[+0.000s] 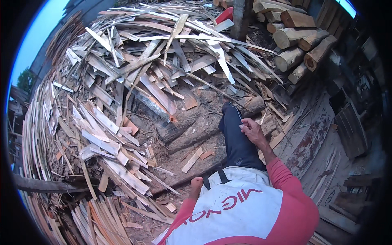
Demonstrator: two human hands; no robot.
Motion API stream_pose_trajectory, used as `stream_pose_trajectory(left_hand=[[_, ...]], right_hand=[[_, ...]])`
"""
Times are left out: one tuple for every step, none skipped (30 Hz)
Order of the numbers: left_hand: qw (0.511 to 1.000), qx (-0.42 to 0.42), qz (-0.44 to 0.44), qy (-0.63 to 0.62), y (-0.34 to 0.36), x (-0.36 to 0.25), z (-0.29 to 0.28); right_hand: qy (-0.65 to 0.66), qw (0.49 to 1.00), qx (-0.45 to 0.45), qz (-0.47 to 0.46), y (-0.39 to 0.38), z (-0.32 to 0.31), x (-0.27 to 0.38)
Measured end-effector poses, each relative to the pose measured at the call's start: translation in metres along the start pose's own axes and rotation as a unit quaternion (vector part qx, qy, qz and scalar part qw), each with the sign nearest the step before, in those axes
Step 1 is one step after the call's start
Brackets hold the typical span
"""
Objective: The person picks up wooden scraps, thin boards, and planks from a pile on the ground by hand and gathers them into a stack.
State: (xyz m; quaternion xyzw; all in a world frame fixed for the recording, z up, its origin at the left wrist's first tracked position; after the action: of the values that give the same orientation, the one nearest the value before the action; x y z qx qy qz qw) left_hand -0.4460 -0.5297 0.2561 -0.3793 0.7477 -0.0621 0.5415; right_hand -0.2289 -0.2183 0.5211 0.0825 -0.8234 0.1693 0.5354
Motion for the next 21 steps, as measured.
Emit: stream_pose_trajectory(left_hand=[[0.994, 0.069, 0.049, -0.064, -0.025, -0.004, -0.002], [0.994, 0.068, 0.044, -0.071, -0.045, 0.01, -0.008], [0.998, 0.058, 0.007, -0.019, -0.058, 0.034, -0.017], [0.993, 0.019, -0.05, -0.101, -0.075, 0.037, -0.022], [0.993, -0.019, 0.012, -0.119, -0.09, 0.072, -0.035], [0.987, 0.01, -0.129, -0.093, -0.096, 0.057, -0.043], [0.992, 0.017, -0.07, -0.103, -0.101, 0.066, -0.057], [0.993, 0.026, -0.011, -0.115, -0.104, 0.082, -0.069], [0.969, 0.016, -0.12, -0.216, -0.101, 0.069, -0.076], [0.923, -0.002, -0.231, -0.307, -0.099, 0.061, -0.087], [0.903, 0.044, -0.282, -0.322, -0.078, 0.068, -0.1], [0.877, 0.086, -0.332, -0.336, -0.061, 0.084, -0.111], [0.904, 0.031, -0.342, -0.257, -0.037, 0.063, -0.098], [0.922, -0.021, -0.347, -0.171, 0.001, 0.01, -0.085], [0.925, 0.01, -0.318, -0.207, 0.043, -0.02, -0.075], [0.926, 0.034, -0.29, -0.239, 0.079, -0.052, -0.07], [0.94, 0.057, -0.25, -0.224, 0.12, -0.095, -0.057], [0.941, 0.078, -0.241, -0.226, 0.165, -0.135, -0.038], [0.944, 0.115, -0.196, -0.24, 0.206, -0.166, -0.028], [0.941, 0.123, -0.169, -0.264, 0.244, -0.21, -0.01], [0.937, 0.171, -0.146, -0.269, 0.284, -0.247, 0.011]], right_hand=[[-0.004, 1.0, 0.012, 0.003, 0.011, 0.004, 0.002], [-0.004, 0.999, 0.038, 0.001, 0.022, 0.02, 0.007], [-0.012, 0.998, 0.068, 0.011, 0.034, 0.036, 0.013], [-0.023, 0.995, 0.092, 0.022, 0.05, 0.05, 0.013], [-0.014, 0.991, 0.13, -0.016, 0.068, 0.073, 0.014], [-0.017, 0.987, 0.153, -0.039, 0.082, 0.085, 0.0], [-0.011, 0.981, 0.185, -0.048, 0.091, 0.105, 0.005], [-0.006, 0.975, 0.213, -0.062, 0.104, 0.121, 0.014], [-0.006, 0.972, 0.223, -0.074, 0.12, 0.131, 0.01], [0.0, 0.968, 0.237, -0.086, 0.13, 0.144, 0.008], [0.011, 0.967, 0.241, -0.083, 0.138, 0.158, 0.016], [0.048, 0.961, 0.256, -0.09, 0.145, 0.17, 0.028], [0.073, 0.958, 0.261, -0.092, 0.158, 0.174, 0.028], [0.073, 0.961, 0.254, -0.082, 0.173, 0.17, 0.028], [0.078, 0.962, 0.251, -0.074, 0.188, 0.166, 0.026], [0.09, 0.961, 0.251, -0.069, 0.202, 0.164, 0.026], [0.104, 0.966, 0.224, -0.082, 0.218, 0.164, 0.021], [0.106, 0.968, 0.217, -0.071, 0.233, 0.159, 0.011], [0.118, 0.971, 0.196, -0.061, 0.244, 0.156, 0.017], [0.126, 0.976, 0.17, -0.048, 0.256, 0.153, 0.013], [0.116, 0.985, 0.126, -0.013, 0.266, 0.15, 0.004]])
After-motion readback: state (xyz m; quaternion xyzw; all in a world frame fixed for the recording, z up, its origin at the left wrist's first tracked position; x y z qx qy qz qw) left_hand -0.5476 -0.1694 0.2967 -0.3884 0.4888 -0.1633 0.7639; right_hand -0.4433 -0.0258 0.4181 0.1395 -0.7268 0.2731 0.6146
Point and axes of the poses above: each hand's wrist, its own y-axis towards the middle knuckle, its own z-axis out of the palm, x = y × z, the point moved 1 cm from there along y, towards the middle knuckle, and after that the axes turned 5 degrees about z, right-handed, at the moved point
